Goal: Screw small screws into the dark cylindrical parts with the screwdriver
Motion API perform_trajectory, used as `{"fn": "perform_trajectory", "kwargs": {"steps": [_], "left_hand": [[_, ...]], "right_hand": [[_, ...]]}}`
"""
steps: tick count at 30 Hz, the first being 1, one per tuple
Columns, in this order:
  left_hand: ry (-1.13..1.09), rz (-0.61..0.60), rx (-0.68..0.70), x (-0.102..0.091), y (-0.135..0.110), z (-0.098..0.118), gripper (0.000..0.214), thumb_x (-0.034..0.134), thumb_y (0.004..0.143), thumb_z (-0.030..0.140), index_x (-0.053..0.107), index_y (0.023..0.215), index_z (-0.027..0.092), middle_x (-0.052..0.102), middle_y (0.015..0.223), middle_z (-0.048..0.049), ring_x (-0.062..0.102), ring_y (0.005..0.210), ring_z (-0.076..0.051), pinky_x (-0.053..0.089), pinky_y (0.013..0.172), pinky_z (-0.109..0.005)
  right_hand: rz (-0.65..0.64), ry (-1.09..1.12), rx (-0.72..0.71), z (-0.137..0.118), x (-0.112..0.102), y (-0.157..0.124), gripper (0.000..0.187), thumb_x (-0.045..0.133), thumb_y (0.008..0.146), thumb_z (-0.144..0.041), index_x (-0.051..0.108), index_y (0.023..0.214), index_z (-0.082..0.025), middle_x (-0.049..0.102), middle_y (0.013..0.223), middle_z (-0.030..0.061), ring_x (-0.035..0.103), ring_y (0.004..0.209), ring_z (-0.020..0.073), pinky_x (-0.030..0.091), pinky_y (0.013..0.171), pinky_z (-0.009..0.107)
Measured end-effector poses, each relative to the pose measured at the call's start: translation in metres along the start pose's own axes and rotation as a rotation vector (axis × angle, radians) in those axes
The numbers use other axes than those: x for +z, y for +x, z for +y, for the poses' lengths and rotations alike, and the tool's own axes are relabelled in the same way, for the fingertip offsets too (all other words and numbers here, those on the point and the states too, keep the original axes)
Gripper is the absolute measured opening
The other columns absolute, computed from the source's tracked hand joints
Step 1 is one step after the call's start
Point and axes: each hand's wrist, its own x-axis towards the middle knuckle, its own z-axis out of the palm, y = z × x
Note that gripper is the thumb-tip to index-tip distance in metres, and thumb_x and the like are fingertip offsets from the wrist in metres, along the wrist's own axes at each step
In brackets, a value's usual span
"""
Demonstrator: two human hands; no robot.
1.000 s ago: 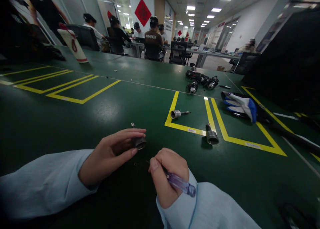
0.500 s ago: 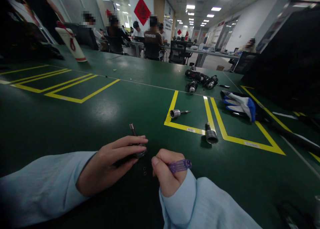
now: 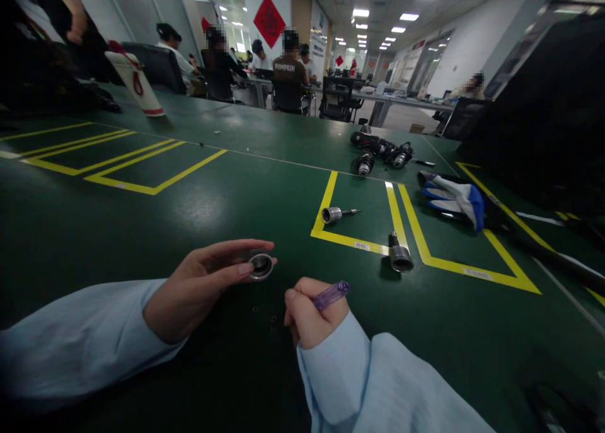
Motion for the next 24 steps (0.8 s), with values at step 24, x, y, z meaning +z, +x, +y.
{"fn": "perform_trajectory", "kwargs": {"steps": [24], "left_hand": [[0.117, 0.059, 0.128, 0.0099, -0.0021, -0.0003, 0.019, 0.065, 0.060, 0.008, 0.061, 0.078, 0.013, 0.066, 0.094, -0.0059, 0.064, 0.080, -0.017, 0.050, 0.072, -0.026]], "right_hand": [[-0.010, -0.607, -0.942, 0.0003, 0.0009, 0.0003, 0.018, 0.038, 0.079, -0.010, 0.050, 0.067, -0.014, 0.054, 0.057, 0.0048, 0.050, 0.057, 0.0139, 0.040, 0.053, 0.027]]}}
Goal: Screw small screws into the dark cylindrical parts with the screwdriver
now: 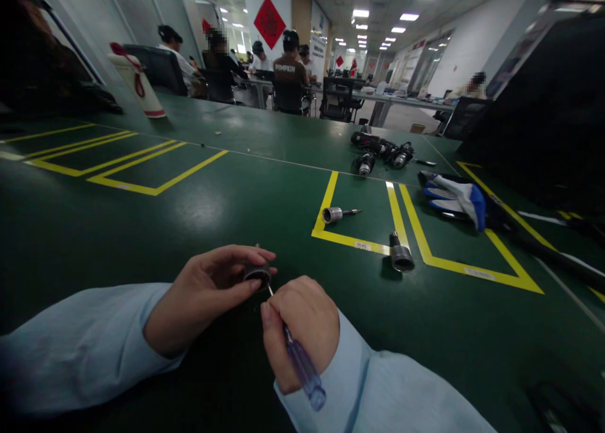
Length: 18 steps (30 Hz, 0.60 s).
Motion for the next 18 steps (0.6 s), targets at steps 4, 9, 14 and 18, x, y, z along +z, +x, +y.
{"fn": "perform_trajectory", "kwargs": {"steps": [4, 9, 14, 18], "left_hand": [[0.047, 0.019, 0.011, 0.000, 0.002, -0.001, 0.015, 0.063, 0.061, 0.007, 0.060, 0.075, 0.013, 0.066, 0.091, -0.0060, 0.064, 0.078, -0.017, 0.050, 0.072, -0.027], [0.072, 0.011, 0.024, -0.002, 0.003, -0.004, 0.014, 0.062, 0.062, 0.009, 0.059, 0.075, 0.013, 0.066, 0.089, -0.0061, 0.064, 0.079, -0.018, 0.051, 0.070, -0.028], [0.118, 0.005, -0.002, -0.003, -0.002, 0.000, 0.014, 0.062, 0.063, 0.009, 0.060, 0.075, 0.014, 0.066, 0.091, -0.0064, 0.063, 0.082, -0.019, 0.051, 0.074, -0.030], [0.132, 0.019, -0.034, -0.002, -0.018, 0.005, 0.014, 0.061, 0.064, 0.010, 0.061, 0.077, 0.015, 0.065, 0.095, -0.0066, 0.062, 0.085, -0.019, 0.050, 0.078, -0.031]], "right_hand": [[-0.013, -0.012, -0.016, -0.001, 0.001, 0.000, 0.017, 0.040, 0.078, -0.009, 0.051, 0.065, -0.014, 0.055, 0.057, 0.0055, 0.050, 0.056, 0.0142, 0.040, 0.053, 0.028], [-0.010, 0.008, 0.006, -0.005, 0.001, -0.003, 0.016, 0.041, 0.077, -0.010, 0.051, 0.065, -0.014, 0.054, 0.057, 0.0045, 0.049, 0.057, 0.0138, 0.038, 0.054, 0.028], [0.099, 0.325, 0.353, 0.000, -0.005, -0.008, 0.031, 0.037, 0.083, -0.022, 0.046, 0.053, -0.017, 0.042, 0.048, -0.0014, 0.042, 0.047, 0.0102, 0.031, 0.045, 0.025], [0.053, 0.603, 0.692, 0.006, -0.005, -0.008, 0.041, 0.040, 0.082, -0.033, 0.041, 0.044, -0.018, 0.035, 0.040, -0.0044, 0.034, 0.036, 0.0071, 0.023, 0.036, 0.022]]}}
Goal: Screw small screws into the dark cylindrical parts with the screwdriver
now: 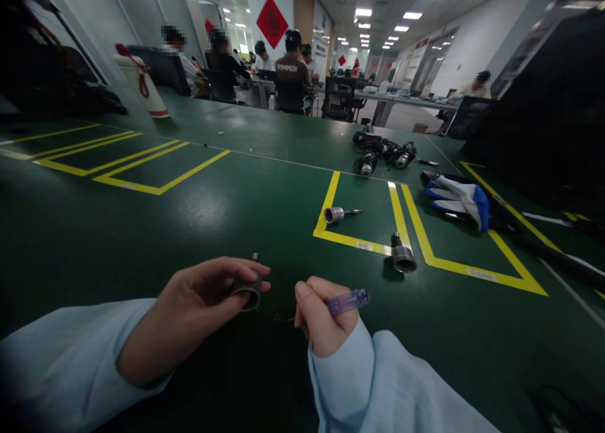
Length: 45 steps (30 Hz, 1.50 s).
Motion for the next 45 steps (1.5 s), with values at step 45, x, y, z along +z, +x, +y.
{"fn": "perform_trajectory", "kwargs": {"steps": [45], "left_hand": [[-0.128, -0.001, -0.113, 0.006, -0.051, 0.012, 0.020, 0.061, 0.061, 0.007, 0.063, 0.079, 0.016, 0.065, 0.099, -0.0068, 0.059, 0.095, -0.021, 0.046, 0.084, -0.032]], "right_hand": [[-0.192, -0.389, -0.706, -0.027, 0.022, -0.041, 0.026, 0.036, 0.082, -0.020, 0.049, 0.061, -0.017, 0.052, 0.052, 0.0022, 0.046, 0.053, 0.0124, 0.036, 0.051, 0.027]]}}
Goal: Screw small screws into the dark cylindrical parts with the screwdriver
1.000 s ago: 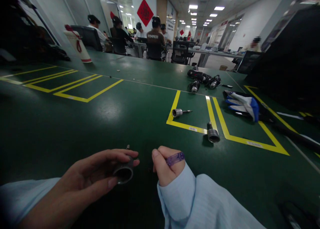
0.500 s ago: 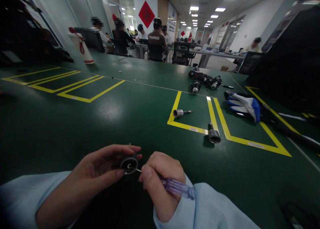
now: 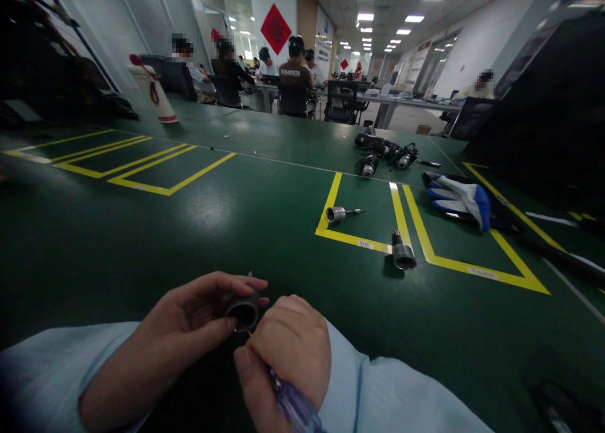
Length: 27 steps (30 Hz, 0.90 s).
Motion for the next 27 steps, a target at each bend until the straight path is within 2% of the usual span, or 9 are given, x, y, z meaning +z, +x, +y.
{"fn": "perform_trajectory", "kwargs": {"steps": [15, 23, 27], "left_hand": [[0.103, -0.008, 0.043, -0.0032, 0.0014, -0.0011, 0.013, 0.055, 0.065, 0.007, 0.058, 0.073, 0.017, 0.065, 0.095, -0.0053, 0.059, 0.094, -0.020, 0.045, 0.082, -0.031], [0.096, -0.006, 0.033, -0.0040, 0.0025, -0.0009, 0.018, 0.053, 0.065, 0.004, 0.057, 0.077, 0.017, 0.064, 0.098, -0.0044, 0.058, 0.095, -0.018, 0.045, 0.084, -0.030], [0.083, -0.008, 0.035, -0.0027, 0.0014, -0.0003, 0.018, 0.052, 0.064, 0.003, 0.057, 0.076, 0.016, 0.065, 0.096, -0.0049, 0.058, 0.095, -0.019, 0.046, 0.083, -0.030]], "right_hand": [[-0.050, 0.023, 0.017, 0.0043, 0.0033, -0.0074, 0.012, 0.042, 0.079, -0.016, 0.045, 0.067, -0.017, 0.050, 0.060, 0.0005, 0.045, 0.059, 0.0110, 0.034, 0.056, 0.028], [0.037, 0.021, 0.016, 0.0028, 0.0080, -0.0058, 0.019, 0.040, 0.082, -0.019, 0.047, 0.064, -0.015, 0.051, 0.056, 0.0017, 0.046, 0.056, 0.0113, 0.034, 0.053, 0.027], [0.033, 0.020, 0.004, 0.0035, 0.0077, -0.0054, 0.018, 0.042, 0.081, -0.017, 0.048, 0.064, -0.015, 0.052, 0.056, 0.0019, 0.046, 0.056, 0.0111, 0.035, 0.054, 0.027]]}}
